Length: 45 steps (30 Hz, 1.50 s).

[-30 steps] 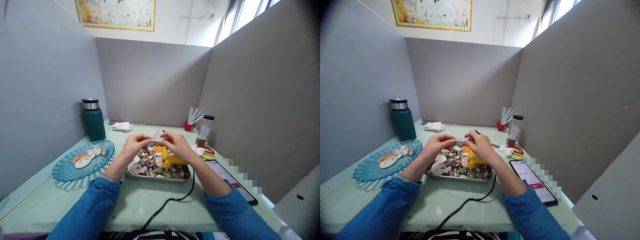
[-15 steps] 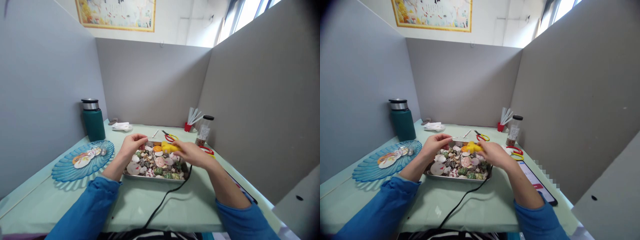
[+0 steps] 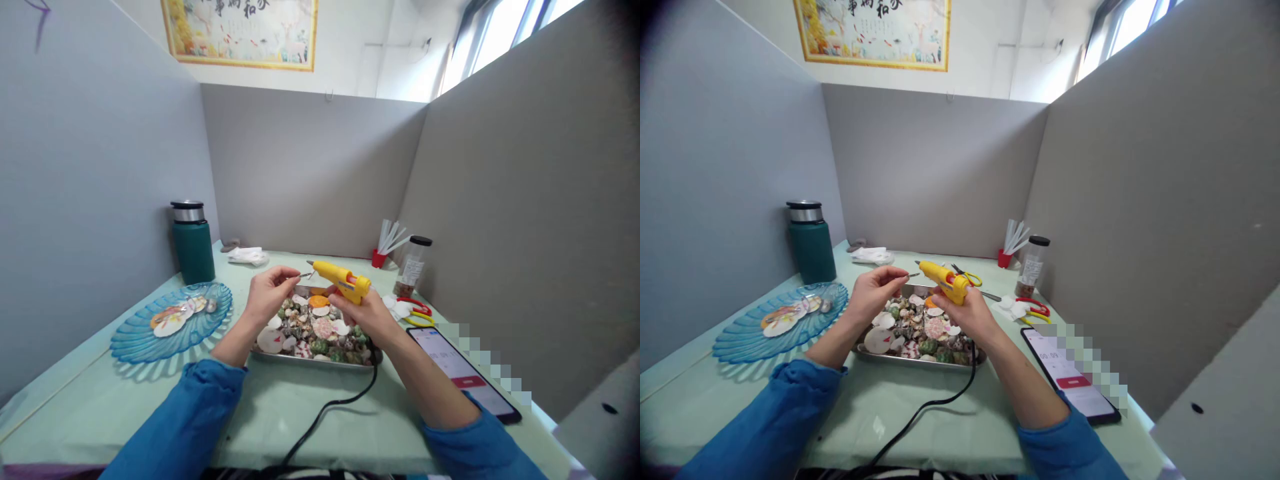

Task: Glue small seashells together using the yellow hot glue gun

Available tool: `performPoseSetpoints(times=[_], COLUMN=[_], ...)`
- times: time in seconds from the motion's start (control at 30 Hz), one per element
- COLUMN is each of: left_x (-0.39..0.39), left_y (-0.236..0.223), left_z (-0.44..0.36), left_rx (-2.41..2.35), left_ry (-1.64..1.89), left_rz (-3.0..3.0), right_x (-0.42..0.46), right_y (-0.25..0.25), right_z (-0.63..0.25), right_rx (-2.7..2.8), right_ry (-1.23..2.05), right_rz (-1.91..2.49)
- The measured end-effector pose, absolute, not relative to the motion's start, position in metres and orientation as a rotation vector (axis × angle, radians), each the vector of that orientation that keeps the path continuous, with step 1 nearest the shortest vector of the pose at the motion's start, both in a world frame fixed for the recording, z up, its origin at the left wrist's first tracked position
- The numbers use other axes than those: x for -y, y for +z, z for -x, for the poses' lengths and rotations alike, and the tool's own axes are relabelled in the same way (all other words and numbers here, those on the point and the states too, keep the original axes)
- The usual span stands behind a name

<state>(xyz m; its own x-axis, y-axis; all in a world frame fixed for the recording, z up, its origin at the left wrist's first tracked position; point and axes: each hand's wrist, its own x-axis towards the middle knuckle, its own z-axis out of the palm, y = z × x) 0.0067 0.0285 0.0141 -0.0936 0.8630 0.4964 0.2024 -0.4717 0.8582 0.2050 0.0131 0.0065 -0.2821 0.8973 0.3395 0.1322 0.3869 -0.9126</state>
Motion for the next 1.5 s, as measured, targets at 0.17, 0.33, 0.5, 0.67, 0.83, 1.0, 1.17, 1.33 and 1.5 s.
performPoseSetpoints(times=[0.17,0.33,0.5,0.67,0.83,1.0,1.17,1.33,1.5], left_x=[-0.0308,-0.0288,-0.0245,-0.0241,-0.0256,-0.0261,-0.0268,-0.0304,-0.0323], left_y=[0.0094,0.0081,0.0099,0.0095,0.0081,0.0075,0.0069,0.0063,0.0077], left_z=[-0.0049,-0.0036,-0.0036,-0.003,-0.0027,-0.0036,-0.0042,-0.0047,-0.0076], left_rx=[-1.26,-1.362,-1.387,-1.402,-1.422,-1.45,-1.478,-1.481,-1.291], left_ry=[1.647,1.743,1.798,1.801,1.803,1.784,1.743,1.71,1.659], left_rz=[-1.763,-2.018,-2.277,-2.332,-2.307,-2.247,-2.115,-1.897,-1.57], right_x=[-0.0126,-0.0105,-0.0114,-0.0107,-0.0112,-0.0112,-0.011,-0.0101,-0.0084], right_y=[0.0066,0.0071,0.0068,0.0076,0.0064,0.0068,0.0067,0.0072,0.0086], right_z=[-0.2082,-0.2076,-0.209,-0.2094,-0.2101,-0.2105,-0.2105,-0.2097,-0.2097], right_rx=[1.747,1.78,1.813,1.842,1.849,1.861,1.877,1.89,1.861], right_ry=[1.022,1.003,1.012,0.98,0.982,0.965,0.949,0.903,0.869], right_rz=[0.936,0.966,0.979,0.979,0.97,0.97,0.971,0.998,1.007])
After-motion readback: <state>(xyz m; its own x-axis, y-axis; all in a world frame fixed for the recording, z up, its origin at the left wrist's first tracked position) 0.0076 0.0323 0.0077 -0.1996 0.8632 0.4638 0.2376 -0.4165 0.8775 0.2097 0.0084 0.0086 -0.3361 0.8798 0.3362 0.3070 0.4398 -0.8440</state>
